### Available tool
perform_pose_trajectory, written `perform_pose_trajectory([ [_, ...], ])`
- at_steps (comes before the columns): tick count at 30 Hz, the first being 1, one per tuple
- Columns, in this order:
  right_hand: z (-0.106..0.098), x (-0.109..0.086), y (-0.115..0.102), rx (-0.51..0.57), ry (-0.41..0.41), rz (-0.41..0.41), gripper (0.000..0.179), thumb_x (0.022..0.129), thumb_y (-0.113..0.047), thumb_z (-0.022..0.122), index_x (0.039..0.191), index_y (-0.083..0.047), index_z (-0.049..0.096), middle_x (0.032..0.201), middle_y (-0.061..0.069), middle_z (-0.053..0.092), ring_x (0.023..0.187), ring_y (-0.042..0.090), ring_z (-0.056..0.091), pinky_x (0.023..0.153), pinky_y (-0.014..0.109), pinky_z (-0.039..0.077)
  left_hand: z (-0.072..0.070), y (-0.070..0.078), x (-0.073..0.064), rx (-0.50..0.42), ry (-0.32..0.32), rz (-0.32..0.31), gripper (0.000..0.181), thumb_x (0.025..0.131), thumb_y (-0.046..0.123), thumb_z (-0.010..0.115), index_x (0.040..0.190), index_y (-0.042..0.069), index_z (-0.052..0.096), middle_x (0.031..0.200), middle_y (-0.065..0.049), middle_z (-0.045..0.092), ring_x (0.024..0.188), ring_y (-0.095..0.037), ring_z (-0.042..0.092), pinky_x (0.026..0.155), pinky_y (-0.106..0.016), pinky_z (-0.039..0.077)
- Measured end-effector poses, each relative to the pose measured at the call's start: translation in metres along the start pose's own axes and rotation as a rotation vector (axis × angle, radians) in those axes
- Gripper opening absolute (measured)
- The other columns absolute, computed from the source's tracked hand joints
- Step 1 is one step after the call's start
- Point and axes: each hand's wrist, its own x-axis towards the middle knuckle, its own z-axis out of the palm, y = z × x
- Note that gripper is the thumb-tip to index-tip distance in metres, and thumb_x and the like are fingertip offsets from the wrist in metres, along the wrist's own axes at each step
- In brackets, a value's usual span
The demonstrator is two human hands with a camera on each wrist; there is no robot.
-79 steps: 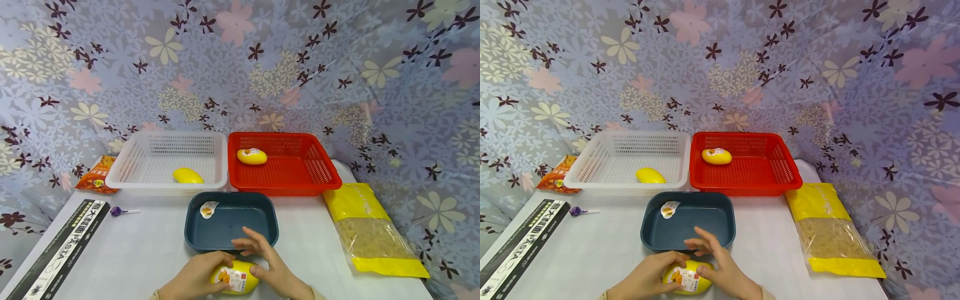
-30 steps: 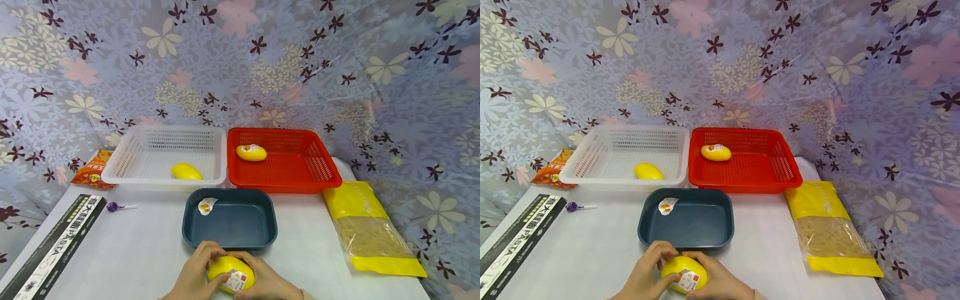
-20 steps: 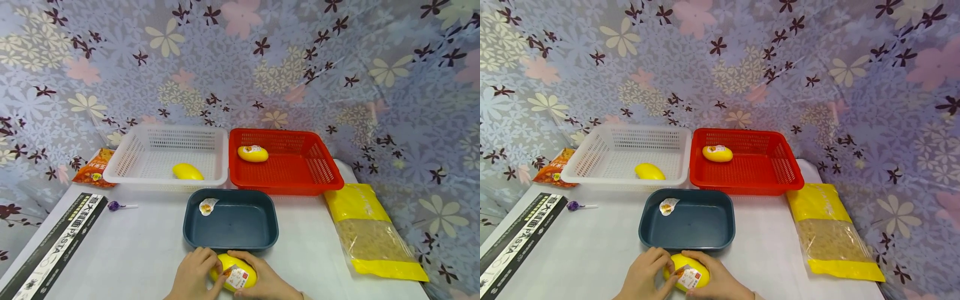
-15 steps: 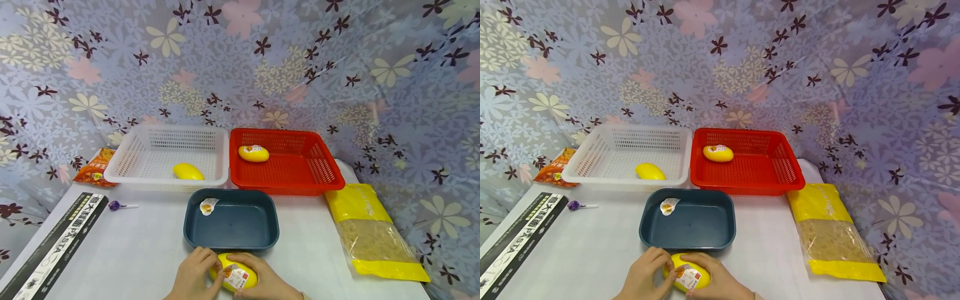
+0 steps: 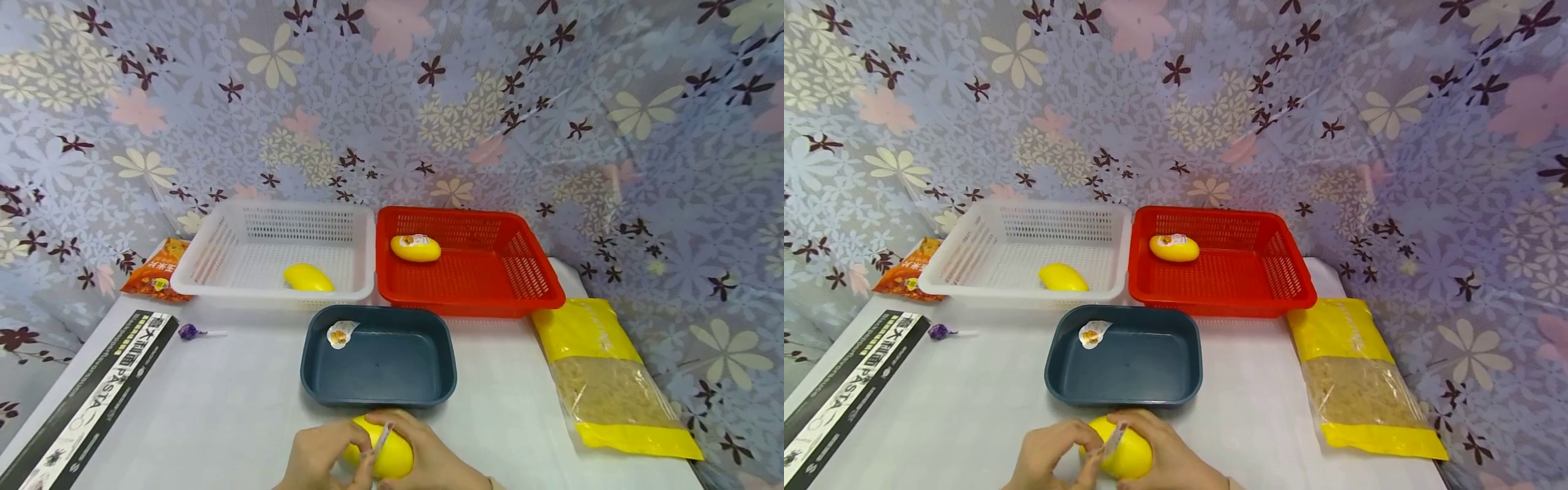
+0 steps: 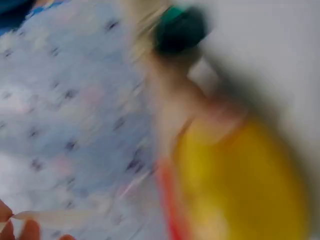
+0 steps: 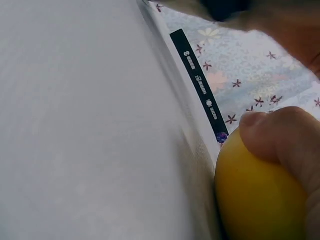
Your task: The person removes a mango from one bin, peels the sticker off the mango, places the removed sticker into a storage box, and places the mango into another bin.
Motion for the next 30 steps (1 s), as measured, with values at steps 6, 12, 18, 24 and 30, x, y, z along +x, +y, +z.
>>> perform_pose_trajectory([
  [6, -0.005, -0.001, 0.0, -0.057, 0.021, 0.046, 0.075, 0.076, -0.039, 0.08, 0.141, -0.04, 0.043, 0.141, -0.006, 0.047, 0.12, 0.013, 0.046, 0.1, 0.042, 0.041, -0.024, -0.028, 0.028, 0.247, -0.087, -0.201, 0.013, 0.071, 0.009, 0.064, 0.08, 0.015, 0.056, 0.08, 0.006, 0.059, 0.076, -0.008, 0.055, 0.066, -0.019, 0.047],
  [12, -0.002, -0.001, 0.002, -0.044, -0.004, 0.047, 0.075, 0.078, -0.04, 0.077, 0.142, -0.039, 0.04, 0.142, -0.008, 0.046, 0.122, 0.012, 0.045, 0.103, 0.04, 0.041, -0.024, -0.076, 0.042, 0.473, -0.369, -0.397, 0.022, 0.073, 0.018, 0.078, 0.078, 0.017, 0.056, 0.074, 0.005, 0.056, 0.075, -0.015, 0.045, 0.068, -0.03, 0.037],
  [18, 0.002, 0.003, 0.001, 0.003, -0.046, 0.055, 0.073, 0.08, -0.04, 0.076, 0.143, -0.039, 0.039, 0.144, -0.01, 0.044, 0.127, 0.013, 0.043, 0.105, 0.039, 0.041, -0.023, -0.107, 0.048, 0.515, -0.602, -0.3, 0.036, 0.07, 0.025, 0.086, 0.069, 0.02, 0.05, 0.063, 0.007, 0.046, 0.071, -0.012, 0.041, 0.076, -0.036, 0.037],
  [24, 0.001, 0.004, -0.001, 0.003, -0.055, 0.028, 0.074, 0.08, -0.039, 0.077, 0.144, -0.036, 0.039, 0.146, -0.009, 0.043, 0.132, 0.014, 0.043, 0.108, 0.039, 0.039, -0.027, -0.124, 0.043, 0.499, -0.743, -0.372, 0.045, 0.069, 0.023, 0.087, 0.06, 0.022, 0.043, 0.057, 0.01, 0.034, 0.071, -0.01, 0.042, 0.088, -0.05, 0.034],
  [30, -0.002, 0.003, -0.002, 0.004, -0.046, 0.039, 0.074, 0.079, -0.038, 0.077, 0.143, -0.04, 0.039, 0.145, -0.01, 0.043, 0.129, 0.013, 0.042, 0.106, 0.038, 0.04, -0.016, -0.126, 0.043, 0.596, -0.768, -0.405, 0.037, 0.066, 0.028, 0.089, 0.062, 0.022, 0.053, 0.057, 0.01, 0.047, 0.073, -0.015, 0.045, 0.086, -0.05, 0.031],
])
